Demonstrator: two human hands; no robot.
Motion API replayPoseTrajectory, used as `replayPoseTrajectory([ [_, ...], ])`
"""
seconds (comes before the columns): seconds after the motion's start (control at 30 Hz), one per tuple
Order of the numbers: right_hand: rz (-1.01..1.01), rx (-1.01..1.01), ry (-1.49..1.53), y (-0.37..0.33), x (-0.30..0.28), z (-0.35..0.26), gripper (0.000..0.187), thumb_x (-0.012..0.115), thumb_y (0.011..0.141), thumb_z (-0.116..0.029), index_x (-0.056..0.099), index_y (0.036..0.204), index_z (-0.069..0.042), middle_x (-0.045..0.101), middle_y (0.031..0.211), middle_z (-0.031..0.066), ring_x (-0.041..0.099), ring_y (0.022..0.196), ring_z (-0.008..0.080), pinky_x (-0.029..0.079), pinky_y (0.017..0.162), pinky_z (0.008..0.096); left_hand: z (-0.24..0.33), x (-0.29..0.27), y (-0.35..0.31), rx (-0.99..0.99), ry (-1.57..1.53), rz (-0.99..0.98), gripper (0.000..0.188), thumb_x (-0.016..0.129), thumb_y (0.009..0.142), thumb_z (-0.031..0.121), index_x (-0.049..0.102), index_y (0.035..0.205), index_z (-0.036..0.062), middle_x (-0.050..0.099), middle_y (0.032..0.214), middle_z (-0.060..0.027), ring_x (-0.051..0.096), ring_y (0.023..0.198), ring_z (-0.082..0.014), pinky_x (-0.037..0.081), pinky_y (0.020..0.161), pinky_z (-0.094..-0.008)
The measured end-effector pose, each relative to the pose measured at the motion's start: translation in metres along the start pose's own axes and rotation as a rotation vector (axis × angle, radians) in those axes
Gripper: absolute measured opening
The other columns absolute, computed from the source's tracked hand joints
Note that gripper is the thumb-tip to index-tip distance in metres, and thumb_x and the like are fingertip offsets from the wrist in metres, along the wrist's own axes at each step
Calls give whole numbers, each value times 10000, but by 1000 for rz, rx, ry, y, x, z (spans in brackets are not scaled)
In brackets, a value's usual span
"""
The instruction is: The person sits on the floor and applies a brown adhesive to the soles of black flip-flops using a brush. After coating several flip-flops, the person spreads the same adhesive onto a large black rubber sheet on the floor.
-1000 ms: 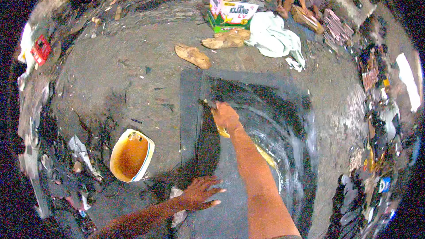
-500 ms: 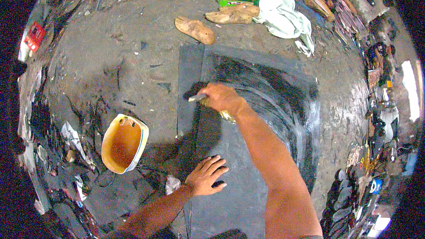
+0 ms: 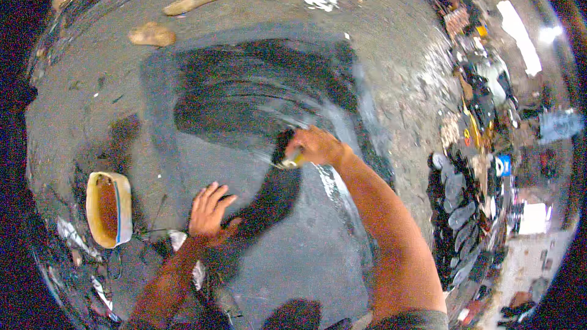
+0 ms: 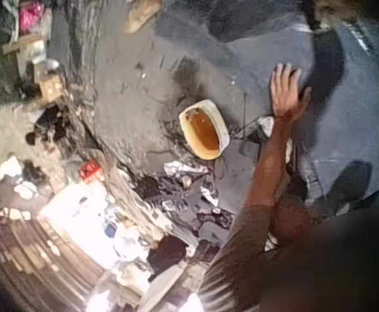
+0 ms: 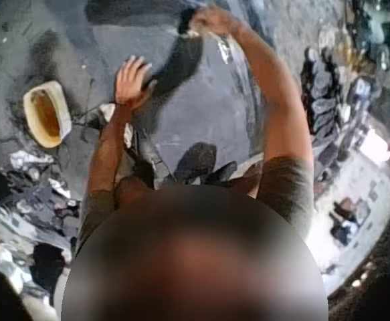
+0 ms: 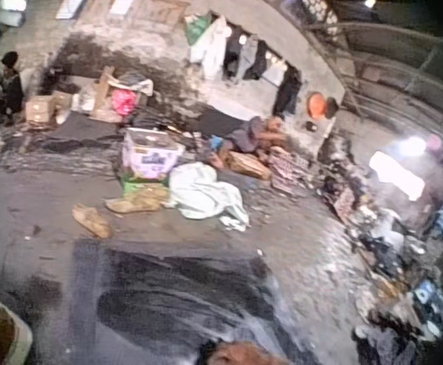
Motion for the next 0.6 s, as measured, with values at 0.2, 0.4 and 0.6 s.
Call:
replayPoseTrajectory([
  [0.2,37,445,148,-228,109,36,597,623,726,91,756,1133,-324,624,1254,23,520,1207,296,431,1053,428,8,9,2,18,148,-64,638,738,830,338,536,1394,119,441,1532,-159,326,1473,-391,220,1205,-564],
  [0.4,123,671,303,-413,229,-14,664,570,704,124,718,1223,-263,631,1255,16,531,1232,253,367,1050,436,-1,21,-8,59,316,-49,640,708,882,341,501,1429,80,402,1573,-167,285,1498,-394,196,1212,-570],
  [0.6,295,906,441,-558,350,-78,489,610,787,31,705,1207,-201,657,1189,22,559,1164,271,366,1003,420,20,23,-9,255,393,55,551,600,990,380,503,1435,70,403,1571,-179,311,1481,-409,182,1217,-566],
])
Point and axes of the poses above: each hand's wrist, its own y-axis towards the middle knuckle, its own x-axis out of the palm, z = x × y, the point moved 9 cm from there along y, towards the middle knuckle
